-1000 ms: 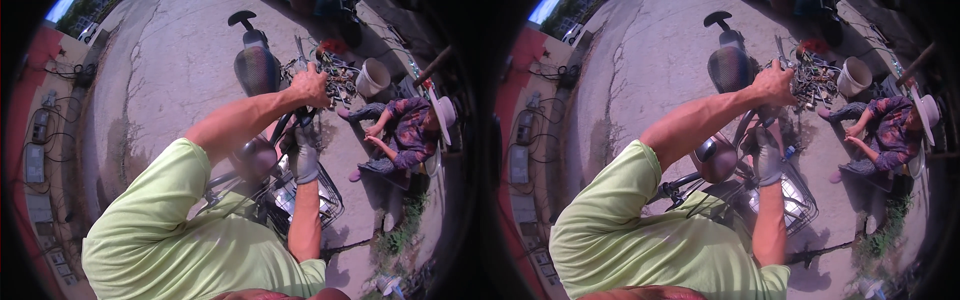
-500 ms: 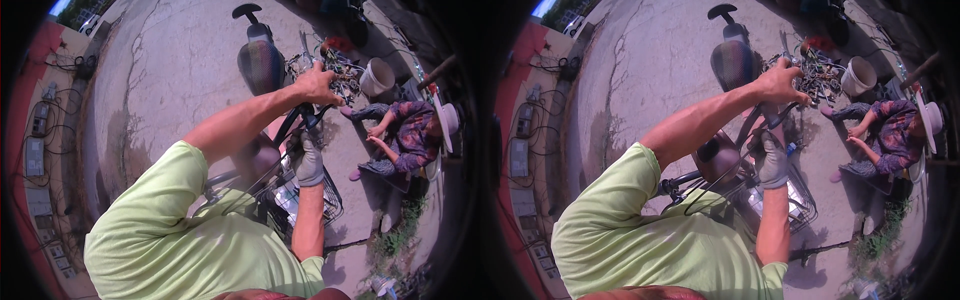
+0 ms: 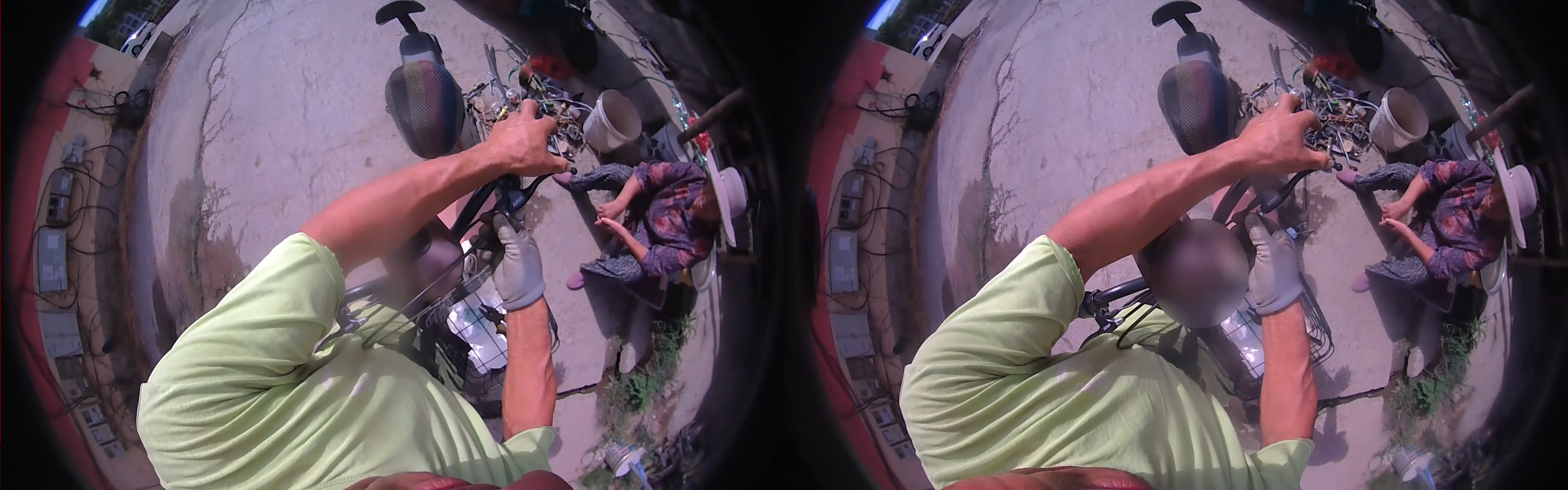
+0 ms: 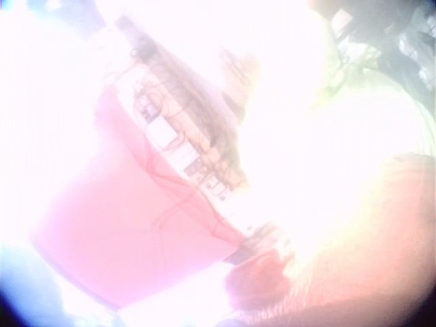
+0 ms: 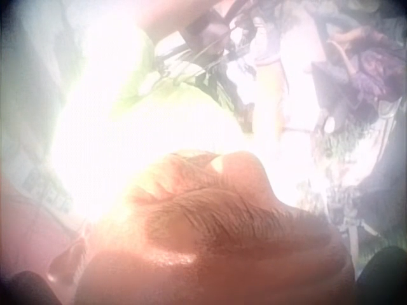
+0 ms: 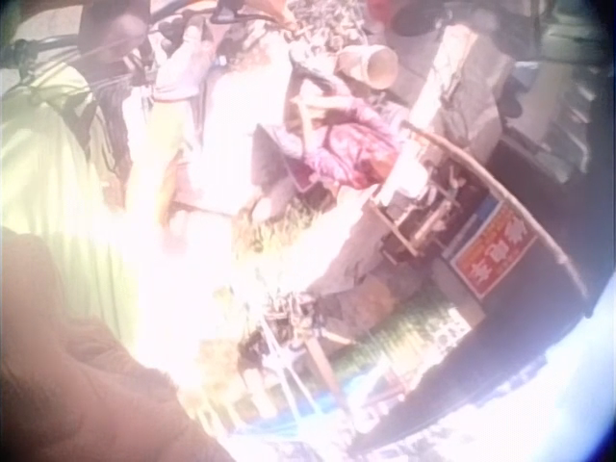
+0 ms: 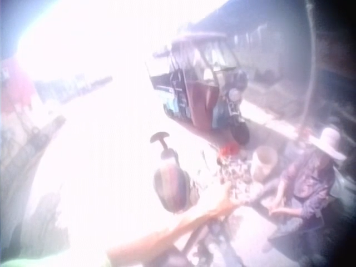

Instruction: The person works on the handlebars of an electric bicycle, using a screwdriver to remove and replace screws, handling a brake lever and internal wiring, and testing the grip movement.

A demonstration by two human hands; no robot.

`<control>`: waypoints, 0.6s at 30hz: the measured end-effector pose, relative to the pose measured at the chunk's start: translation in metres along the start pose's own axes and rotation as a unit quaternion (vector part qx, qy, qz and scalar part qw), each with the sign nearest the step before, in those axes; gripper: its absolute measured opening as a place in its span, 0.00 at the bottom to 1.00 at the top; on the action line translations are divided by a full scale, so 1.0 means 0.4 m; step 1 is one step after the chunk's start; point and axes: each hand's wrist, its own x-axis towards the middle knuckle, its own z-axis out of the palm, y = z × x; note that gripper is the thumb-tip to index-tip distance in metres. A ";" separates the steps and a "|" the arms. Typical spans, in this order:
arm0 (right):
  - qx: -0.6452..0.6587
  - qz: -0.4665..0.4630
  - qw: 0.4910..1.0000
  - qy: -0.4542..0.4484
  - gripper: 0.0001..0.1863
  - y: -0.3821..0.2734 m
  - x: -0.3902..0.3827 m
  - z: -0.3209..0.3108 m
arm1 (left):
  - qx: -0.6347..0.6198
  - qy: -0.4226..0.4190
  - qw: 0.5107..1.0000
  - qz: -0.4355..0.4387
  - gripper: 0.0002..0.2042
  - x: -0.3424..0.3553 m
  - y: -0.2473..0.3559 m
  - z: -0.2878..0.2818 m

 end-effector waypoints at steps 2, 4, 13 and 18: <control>-0.030 -0.030 0.999 -0.002 0.11 0.015 0.006 -0.010 | 0.006 -0.019 1.000 -0.005 0.39 -0.007 0.011 -0.007; -0.046 -0.031 0.998 0.021 0.11 0.020 0.008 0.015 | 0.014 -0.013 1.000 -0.008 0.39 -0.012 0.002 -0.011; 0.125 -0.018 0.990 -0.054 0.13 0.056 0.028 -0.025 | -0.021 -0.011 1.000 -0.003 0.37 -0.012 -0.005 -0.020; 0.371 0.066 0.904 -0.202 0.20 0.118 0.068 -0.090 | -0.016 -0.010 1.000 0.001 0.36 -0.005 -0.009 -0.019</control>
